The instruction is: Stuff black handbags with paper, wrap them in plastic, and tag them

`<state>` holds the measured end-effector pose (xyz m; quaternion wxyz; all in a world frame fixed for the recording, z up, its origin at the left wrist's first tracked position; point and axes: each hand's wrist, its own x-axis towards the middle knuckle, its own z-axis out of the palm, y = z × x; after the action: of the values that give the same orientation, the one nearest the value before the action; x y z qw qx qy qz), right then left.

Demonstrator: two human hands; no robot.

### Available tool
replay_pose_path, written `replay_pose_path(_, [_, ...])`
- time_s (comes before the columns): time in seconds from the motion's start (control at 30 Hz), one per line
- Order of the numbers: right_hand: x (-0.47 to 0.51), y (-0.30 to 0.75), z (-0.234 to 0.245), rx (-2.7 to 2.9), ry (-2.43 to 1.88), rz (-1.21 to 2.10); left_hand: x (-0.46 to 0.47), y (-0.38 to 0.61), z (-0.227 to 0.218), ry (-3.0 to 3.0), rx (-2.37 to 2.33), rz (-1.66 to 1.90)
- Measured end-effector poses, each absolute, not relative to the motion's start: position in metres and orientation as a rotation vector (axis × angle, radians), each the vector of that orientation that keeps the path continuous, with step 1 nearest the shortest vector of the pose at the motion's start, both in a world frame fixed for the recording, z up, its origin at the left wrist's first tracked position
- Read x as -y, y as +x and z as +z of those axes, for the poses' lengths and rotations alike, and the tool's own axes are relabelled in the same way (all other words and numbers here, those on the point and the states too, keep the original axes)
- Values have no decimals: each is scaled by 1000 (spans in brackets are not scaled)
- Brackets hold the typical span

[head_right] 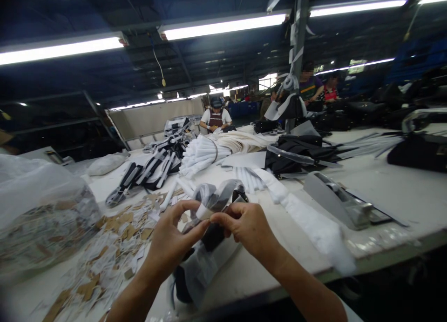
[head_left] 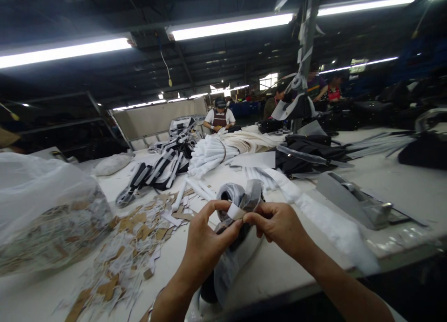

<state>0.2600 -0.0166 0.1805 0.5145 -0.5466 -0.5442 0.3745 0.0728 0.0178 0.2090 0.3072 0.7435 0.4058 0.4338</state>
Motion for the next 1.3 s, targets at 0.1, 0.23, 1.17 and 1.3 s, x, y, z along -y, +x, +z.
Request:
replay_pose_path(0.1, [11,262,170,1332,-1093,997,-18,72,211,1823,-942,1054])
replay_pose_path(0.23, [7,262,169,1460,-895,985,-20,69,214,1617,-842,950])
replay_pose_path(1.17, [6,240,182,1209,-1075,1034,-12,68,217,1795,-984,1006])
replay_pose_path(1.3, [23,235,187,970,-763,1443,-13,68,215,1695,-1035,1040])
